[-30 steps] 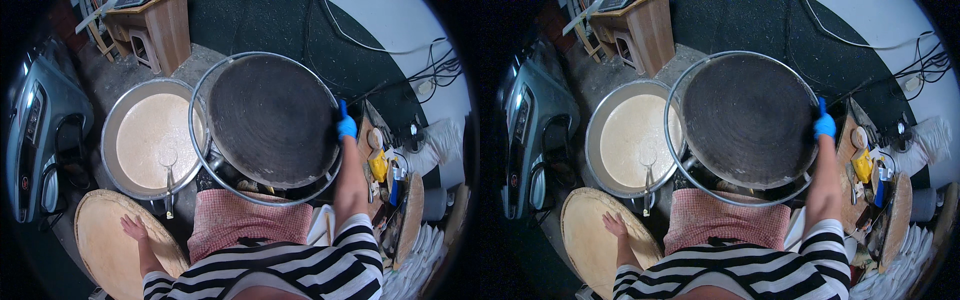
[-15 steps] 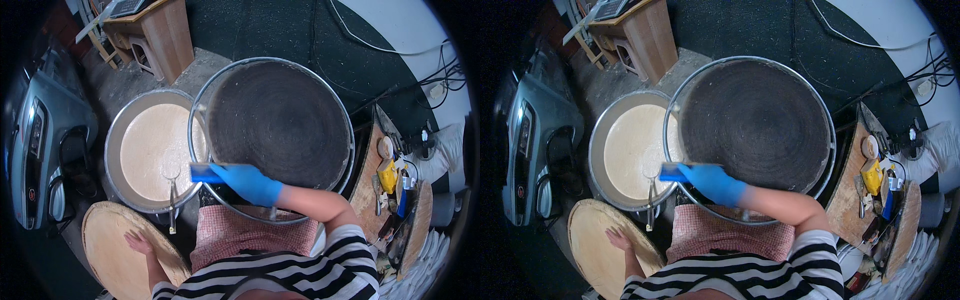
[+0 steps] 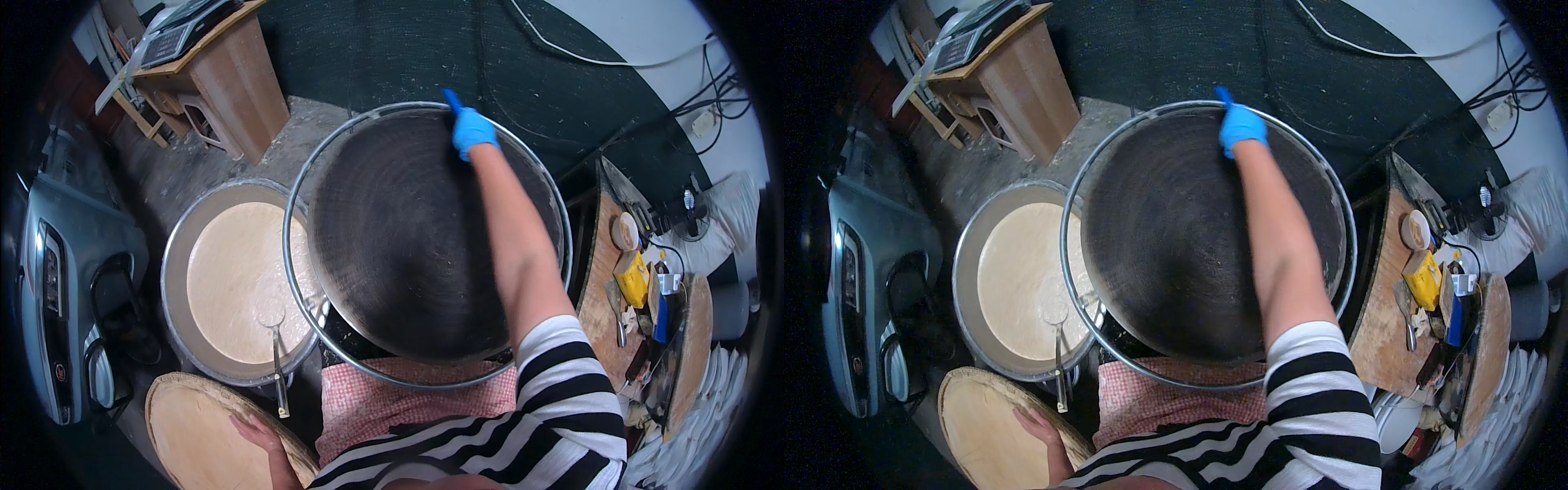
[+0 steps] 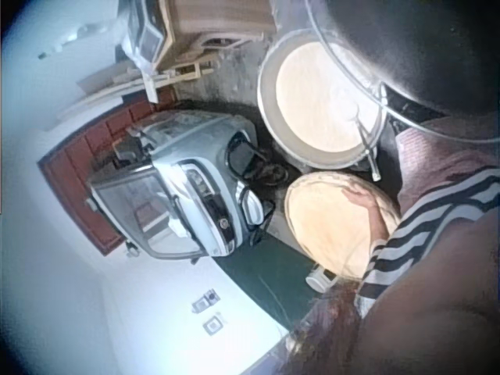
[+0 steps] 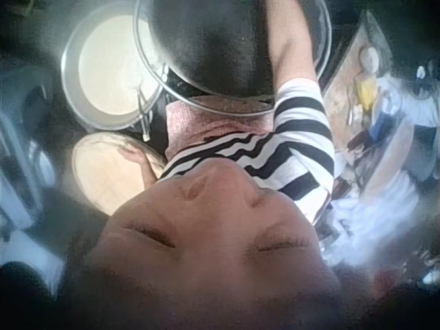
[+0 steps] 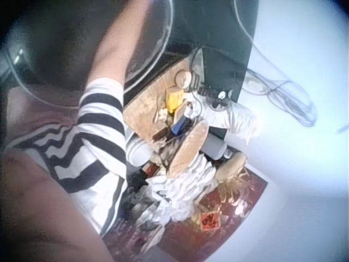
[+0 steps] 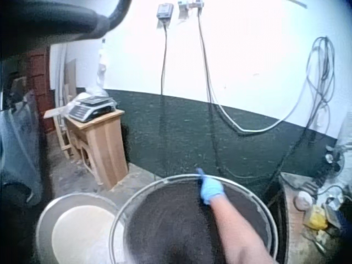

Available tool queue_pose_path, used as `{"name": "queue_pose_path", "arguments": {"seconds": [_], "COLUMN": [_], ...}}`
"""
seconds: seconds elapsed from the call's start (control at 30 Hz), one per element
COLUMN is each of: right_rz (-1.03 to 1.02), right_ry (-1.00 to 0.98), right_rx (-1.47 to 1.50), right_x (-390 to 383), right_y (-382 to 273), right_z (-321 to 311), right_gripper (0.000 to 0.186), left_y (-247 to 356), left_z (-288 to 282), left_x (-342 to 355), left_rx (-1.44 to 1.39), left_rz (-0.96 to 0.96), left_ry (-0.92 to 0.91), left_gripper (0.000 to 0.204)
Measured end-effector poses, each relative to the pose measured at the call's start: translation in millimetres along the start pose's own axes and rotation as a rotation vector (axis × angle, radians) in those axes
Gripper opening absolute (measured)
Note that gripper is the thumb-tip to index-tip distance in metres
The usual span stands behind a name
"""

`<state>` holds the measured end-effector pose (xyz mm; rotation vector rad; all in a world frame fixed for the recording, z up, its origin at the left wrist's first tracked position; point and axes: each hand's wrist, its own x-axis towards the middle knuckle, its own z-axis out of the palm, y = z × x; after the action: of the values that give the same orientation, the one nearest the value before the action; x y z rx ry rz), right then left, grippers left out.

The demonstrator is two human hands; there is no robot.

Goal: The person scoops batter from a large metal bowl and spreads it in a circular motion on a hot griddle using a wooden spreader. They cook the crepe, lift it with a blue plastic scraper, and place it onto a stack on a wooden board. The person repeats this process multiple times.

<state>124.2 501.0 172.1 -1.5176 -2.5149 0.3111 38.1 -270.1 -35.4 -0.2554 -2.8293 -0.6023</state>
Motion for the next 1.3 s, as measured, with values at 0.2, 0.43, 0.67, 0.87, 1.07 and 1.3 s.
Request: {"name": "queue_pose_path", "arguments": {"seconds": [0.2,0.43,0.67,0.87,1.07,1.3], "right_rz": [0.468,0.552,0.800,0.914,0.820,1.064], "right_ry": [0.078,0.247,0.640,0.771,0.869,0.383], "right_rx": [-0.092,-0.043,0.878,0.804,0.518,0.294], "right_x": [-93.3,-294.2,-434.5,-477.0,-528.3,-677.5], "right_y": [150.9,250.0,387.9,436.0,399.7,336.0], "right_z": [-50.1,-58.7,-36.2,-21.7,-15.6,101.4], "right_gripper": [0.037,0.028,0.029,0.031,0.027,0.055], "left_y": [13.8,59.3,48.0,50.1,48.1,44.7], "left_z": [17.1,9.2,5.4,-2.9,-19.0,-7.0], "left_x": [15.2,27.6,7.0,-16.1,-40.4,-32.8], "left_rx": [-0.090,-0.191,-0.323,-0.466,-0.520,-0.539], "left_rz": [0.059,0.088,0.184,0.149,-0.006,0.004], "left_ry": [0.030,0.017,0.094,-0.029,-0.160,-0.295], "left_gripper": [0.055,0.052,0.051,0.053,0.057,0.052]}}
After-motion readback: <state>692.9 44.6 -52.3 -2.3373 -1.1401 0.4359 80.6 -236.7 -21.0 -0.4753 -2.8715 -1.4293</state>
